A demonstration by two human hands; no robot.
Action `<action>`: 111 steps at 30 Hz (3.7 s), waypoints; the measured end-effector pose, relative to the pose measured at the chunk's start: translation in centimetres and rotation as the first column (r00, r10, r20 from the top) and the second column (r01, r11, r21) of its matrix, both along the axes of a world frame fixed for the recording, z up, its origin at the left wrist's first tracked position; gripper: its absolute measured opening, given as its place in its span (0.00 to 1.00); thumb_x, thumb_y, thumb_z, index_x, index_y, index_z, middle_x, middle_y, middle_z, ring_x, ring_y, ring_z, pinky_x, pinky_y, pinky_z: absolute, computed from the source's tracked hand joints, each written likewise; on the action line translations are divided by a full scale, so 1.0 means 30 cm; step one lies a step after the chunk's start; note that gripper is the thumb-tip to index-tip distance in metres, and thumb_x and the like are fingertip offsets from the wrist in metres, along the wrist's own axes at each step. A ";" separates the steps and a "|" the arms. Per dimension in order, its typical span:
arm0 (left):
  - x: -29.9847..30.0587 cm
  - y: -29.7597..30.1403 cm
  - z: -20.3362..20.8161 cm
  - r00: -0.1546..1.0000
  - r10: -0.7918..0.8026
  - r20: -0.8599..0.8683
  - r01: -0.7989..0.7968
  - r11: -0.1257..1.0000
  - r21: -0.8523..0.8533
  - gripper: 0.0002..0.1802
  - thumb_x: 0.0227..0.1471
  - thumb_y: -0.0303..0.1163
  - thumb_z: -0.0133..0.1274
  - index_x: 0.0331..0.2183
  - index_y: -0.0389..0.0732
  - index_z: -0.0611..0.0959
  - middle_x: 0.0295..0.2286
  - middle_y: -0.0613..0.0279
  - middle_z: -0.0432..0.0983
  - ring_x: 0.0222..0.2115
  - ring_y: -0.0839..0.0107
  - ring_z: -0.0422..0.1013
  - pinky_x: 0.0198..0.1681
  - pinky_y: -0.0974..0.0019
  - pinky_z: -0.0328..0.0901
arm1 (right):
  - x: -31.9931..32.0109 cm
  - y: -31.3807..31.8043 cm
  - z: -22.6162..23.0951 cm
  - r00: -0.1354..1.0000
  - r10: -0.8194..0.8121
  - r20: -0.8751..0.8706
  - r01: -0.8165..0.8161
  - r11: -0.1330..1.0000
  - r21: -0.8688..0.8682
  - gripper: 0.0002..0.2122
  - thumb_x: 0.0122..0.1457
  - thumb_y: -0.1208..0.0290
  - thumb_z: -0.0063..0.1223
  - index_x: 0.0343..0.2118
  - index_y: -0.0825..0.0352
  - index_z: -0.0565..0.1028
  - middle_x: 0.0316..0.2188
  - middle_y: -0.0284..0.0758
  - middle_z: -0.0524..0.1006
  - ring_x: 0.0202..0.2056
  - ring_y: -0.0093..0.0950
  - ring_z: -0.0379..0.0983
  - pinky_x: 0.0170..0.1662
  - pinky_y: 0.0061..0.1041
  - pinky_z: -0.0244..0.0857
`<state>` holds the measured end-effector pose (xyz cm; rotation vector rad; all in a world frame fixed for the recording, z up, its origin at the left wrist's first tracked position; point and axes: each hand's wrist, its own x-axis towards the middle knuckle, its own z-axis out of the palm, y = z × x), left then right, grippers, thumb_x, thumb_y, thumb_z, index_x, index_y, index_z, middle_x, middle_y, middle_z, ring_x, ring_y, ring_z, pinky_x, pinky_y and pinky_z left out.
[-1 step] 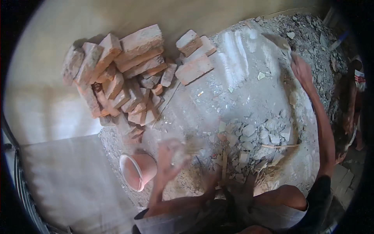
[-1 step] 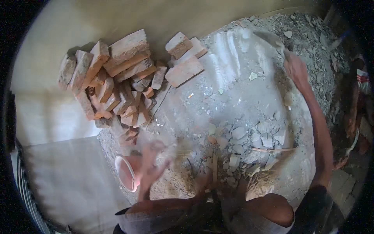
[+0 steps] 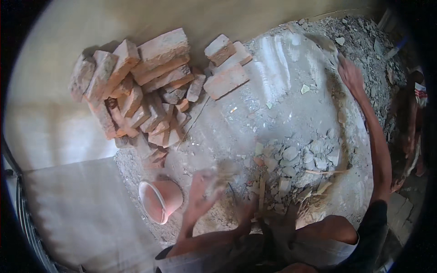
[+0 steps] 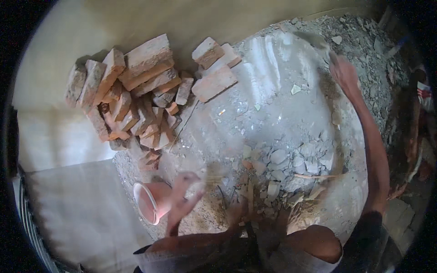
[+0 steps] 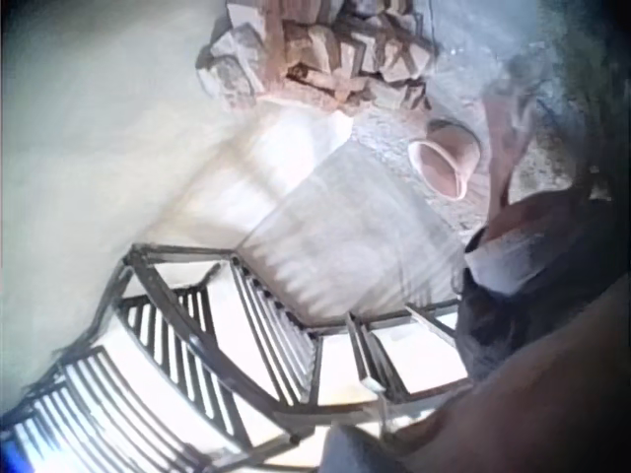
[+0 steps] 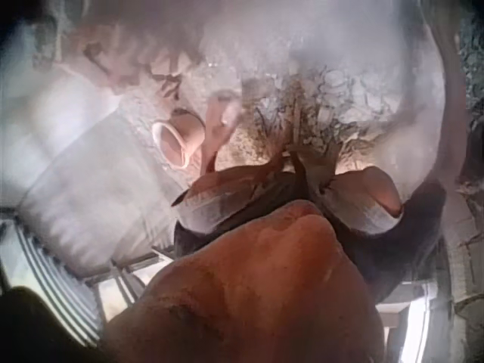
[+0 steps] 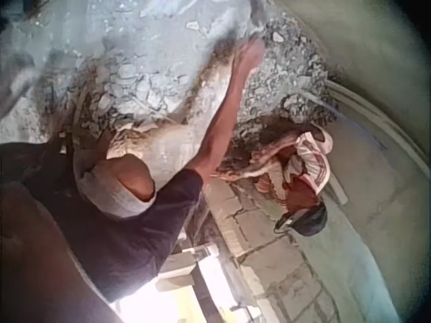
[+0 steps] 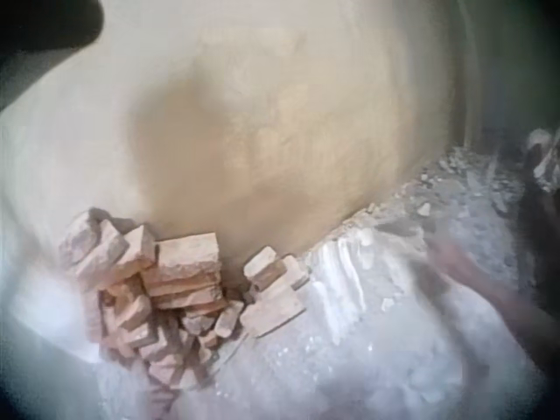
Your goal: The person clears debris from a floor, using a trowel to scrape the surface and picking up pieces of broken masonry by hand to place them into a bucket.
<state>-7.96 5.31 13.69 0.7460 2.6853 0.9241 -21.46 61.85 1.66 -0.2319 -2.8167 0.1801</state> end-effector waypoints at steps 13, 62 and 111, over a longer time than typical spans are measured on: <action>0.179 -0.094 -0.095 0.898 0.272 0.346 -0.242 0.962 -0.129 0.16 0.44 0.31 0.59 0.36 0.36 0.77 0.35 0.53 0.71 0.39 0.56 0.66 0.45 0.60 0.60 | -0.170 0.132 -0.291 0.947 0.250 0.204 -0.278 0.953 0.123 0.18 0.52 0.67 0.47 0.46 0.65 0.70 0.35 0.47 0.74 0.37 0.46 0.71 0.43 0.41 0.64; 0.324 -0.178 -0.212 0.930 0.183 0.320 -0.103 0.963 -0.250 0.22 0.48 0.40 0.55 0.42 0.36 0.74 0.37 0.50 0.69 0.40 0.51 0.64 0.47 0.57 0.57 | -0.162 -0.560 -0.100 0.780 0.591 0.205 -0.625 0.739 0.252 0.20 0.48 0.69 0.45 0.47 0.64 0.67 0.38 0.48 0.74 0.37 0.43 0.72 0.40 0.37 0.67; 0.315 -0.086 -0.273 0.921 0.058 0.386 -0.031 0.997 -0.077 0.18 0.46 0.33 0.57 0.39 0.37 0.75 0.34 0.55 0.69 0.37 0.60 0.65 0.42 0.62 0.59 | 0.517 -0.278 -0.075 0.665 0.225 0.712 -0.222 0.970 -0.099 0.13 0.46 0.62 0.50 0.34 0.63 0.74 0.29 0.44 0.76 0.32 0.44 0.73 0.36 0.41 0.68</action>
